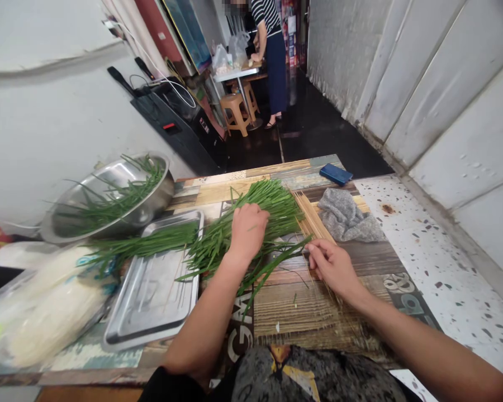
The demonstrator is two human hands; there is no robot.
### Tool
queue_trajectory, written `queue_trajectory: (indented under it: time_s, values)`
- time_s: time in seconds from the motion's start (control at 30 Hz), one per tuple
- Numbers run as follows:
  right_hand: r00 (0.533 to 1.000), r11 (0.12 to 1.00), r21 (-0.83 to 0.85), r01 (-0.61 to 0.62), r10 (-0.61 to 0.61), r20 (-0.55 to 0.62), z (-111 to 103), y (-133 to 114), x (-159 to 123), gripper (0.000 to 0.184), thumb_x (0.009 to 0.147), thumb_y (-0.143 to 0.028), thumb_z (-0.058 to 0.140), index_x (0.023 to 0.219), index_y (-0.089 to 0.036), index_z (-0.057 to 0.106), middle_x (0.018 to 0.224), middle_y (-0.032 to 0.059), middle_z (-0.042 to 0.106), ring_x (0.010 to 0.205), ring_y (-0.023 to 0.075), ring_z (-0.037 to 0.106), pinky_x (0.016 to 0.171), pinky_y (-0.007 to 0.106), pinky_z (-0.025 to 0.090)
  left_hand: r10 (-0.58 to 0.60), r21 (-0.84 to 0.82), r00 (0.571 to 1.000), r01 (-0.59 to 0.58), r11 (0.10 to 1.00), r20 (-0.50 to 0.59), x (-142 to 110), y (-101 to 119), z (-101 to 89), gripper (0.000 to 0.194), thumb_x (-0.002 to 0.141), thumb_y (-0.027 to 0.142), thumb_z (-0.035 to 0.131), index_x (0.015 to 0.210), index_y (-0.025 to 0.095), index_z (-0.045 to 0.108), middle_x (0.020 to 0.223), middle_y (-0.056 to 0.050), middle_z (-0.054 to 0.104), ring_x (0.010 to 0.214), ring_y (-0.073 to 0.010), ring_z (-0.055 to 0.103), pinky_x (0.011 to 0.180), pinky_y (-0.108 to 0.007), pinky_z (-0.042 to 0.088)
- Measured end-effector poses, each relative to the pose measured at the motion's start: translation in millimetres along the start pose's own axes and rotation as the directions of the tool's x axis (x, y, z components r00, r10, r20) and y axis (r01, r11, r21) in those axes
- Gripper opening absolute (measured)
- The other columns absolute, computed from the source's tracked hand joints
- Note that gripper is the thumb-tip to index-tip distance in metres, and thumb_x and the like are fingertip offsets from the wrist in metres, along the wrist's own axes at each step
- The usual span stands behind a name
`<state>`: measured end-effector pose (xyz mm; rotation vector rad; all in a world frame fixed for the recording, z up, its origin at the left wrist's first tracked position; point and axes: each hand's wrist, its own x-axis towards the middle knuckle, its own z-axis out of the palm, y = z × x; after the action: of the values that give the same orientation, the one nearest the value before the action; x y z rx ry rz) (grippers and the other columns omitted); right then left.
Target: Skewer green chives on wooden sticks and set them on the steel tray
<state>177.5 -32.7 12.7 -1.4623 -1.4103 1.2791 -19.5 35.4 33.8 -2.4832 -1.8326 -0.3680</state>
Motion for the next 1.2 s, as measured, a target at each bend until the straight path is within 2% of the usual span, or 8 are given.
queue_trajectory:
  time_s: [0.1,0.2,0.3,0.37,0.73,1.07,1.13,1.2]
  values:
    - [1.000,1.000,-0.013,0.010,-0.010,0.013,-0.7,-1.4,-1.1,0.028,0.084,-0.040,0.046,0.066,-0.020,0.050,0.051,-0.0048,0.049,0.039,0.0069,0.040,0.040,0.020,0.033,-0.021,-0.090,0.999,0.018,0.996,-0.025,-3.3,6.2,-1.9,0.012,0.080,0.022,0.056,0.082,0.020,0.068,0.088,-0.008,0.063,0.089,-0.0243,0.052,0.077,-0.039,0.034]
    - [0.999,1.000,-0.002,0.006,-0.005,0.033,-1.1,-4.7,-3.1,0.027,0.084,-0.039,0.046,0.067,-0.020,0.049,0.050,-0.0052,0.048,0.039,0.0070,0.039,0.040,0.020,0.032,-0.063,-0.292,0.997,0.047,0.955,-0.046,-7.9,15.1,-0.9,0.011,0.080,0.024,0.057,0.082,0.021,0.067,0.091,-0.005,0.066,0.090,-0.0210,0.055,0.084,-0.038,0.036]
    - [0.998,1.000,0.006,0.005,-0.006,0.059,-0.7,-5.9,-4.1,0.026,0.084,-0.039,0.045,0.068,-0.019,0.050,0.048,-0.0053,0.047,0.039,0.0071,0.038,0.040,0.019,0.031,-0.174,-0.534,0.985,0.146,0.833,-0.002,-9.2,24.4,6.2,0.016,0.080,0.025,0.055,0.090,0.020,0.066,0.088,-0.003,0.069,0.081,-0.0158,0.060,0.082,-0.033,0.042]
    - [0.998,1.000,0.006,0.005,-0.005,0.065,-0.5,-4.9,-4.0,0.026,0.085,-0.038,0.044,0.068,-0.019,0.051,0.048,-0.0052,0.047,0.039,0.0071,0.038,0.040,0.019,0.030,-0.220,-0.626,0.975,0.190,0.757,0.030,-8.5,28.7,11.0,0.018,0.079,0.024,0.056,0.092,0.019,0.068,0.088,-0.003,0.070,0.077,-0.0141,0.062,0.078,-0.029,0.046]
    - [0.997,1.000,0.008,-0.012,0.012,0.076,-1.0,-2.8,-3.8,0.026,0.085,-0.038,0.044,0.069,-0.019,0.054,0.046,-0.0059,0.048,0.038,0.0071,0.038,0.041,0.019,0.030,-0.304,-0.735,0.949,0.262,0.625,0.080,-4.4,32.0,11.9,0.017,0.076,0.028,0.059,0.083,0.017,0.070,0.084,-0.003,0.072,0.076,-0.0156,0.065,0.077,-0.029,0.050]
    - [0.995,0.996,0.056,-0.072,0.068,0.067,-0.6,-9.5,-5.4,0.026,0.083,-0.039,0.045,0.073,-0.018,0.055,0.047,-0.0055,0.049,0.037,0.0064,0.037,0.039,0.019,0.030,-0.267,-0.781,0.953,0.274,0.561,0.143,-5.5,32.8,14.8,0.017,0.074,0.027,0.062,0.084,0.018,0.072,0.087,-0.004,0.072,0.080,-0.0164,0.066,0.081,-0.030,0.051]
    - [0.996,0.995,0.070,-0.077,0.072,0.060,-0.9,-8.4,-4.1,0.026,0.083,-0.040,0.045,0.074,-0.017,0.054,0.047,-0.0056,0.049,0.036,0.0060,0.037,0.038,0.018,0.029,-0.185,-0.791,0.972,0.228,0.568,0.147,-9.2,37.1,14.0,0.015,0.075,0.025,0.062,0.083,0.018,0.072,0.088,-0.004,0.072,0.083,-0.0161,0.066,0.083,-0.030,0.050]
    - [0.996,0.992,0.097,-0.083,0.078,0.051,-1.5,-6.5,-2.3,0.026,0.082,-0.041,0.045,0.076,-0.017,0.054,0.047,-0.0060,0.049,0.035,0.0058,0.037,0.036,0.018,0.028,-0.035,-0.799,0.989,0.135,0.586,0.142,-13.9,41.3,12.3,0.015,0.076,0.023,0.060,0.086,0.019,0.072,0.096,-0.003,0.070,0.090,-0.0159,0.064,0.088,-0.030,0.048]
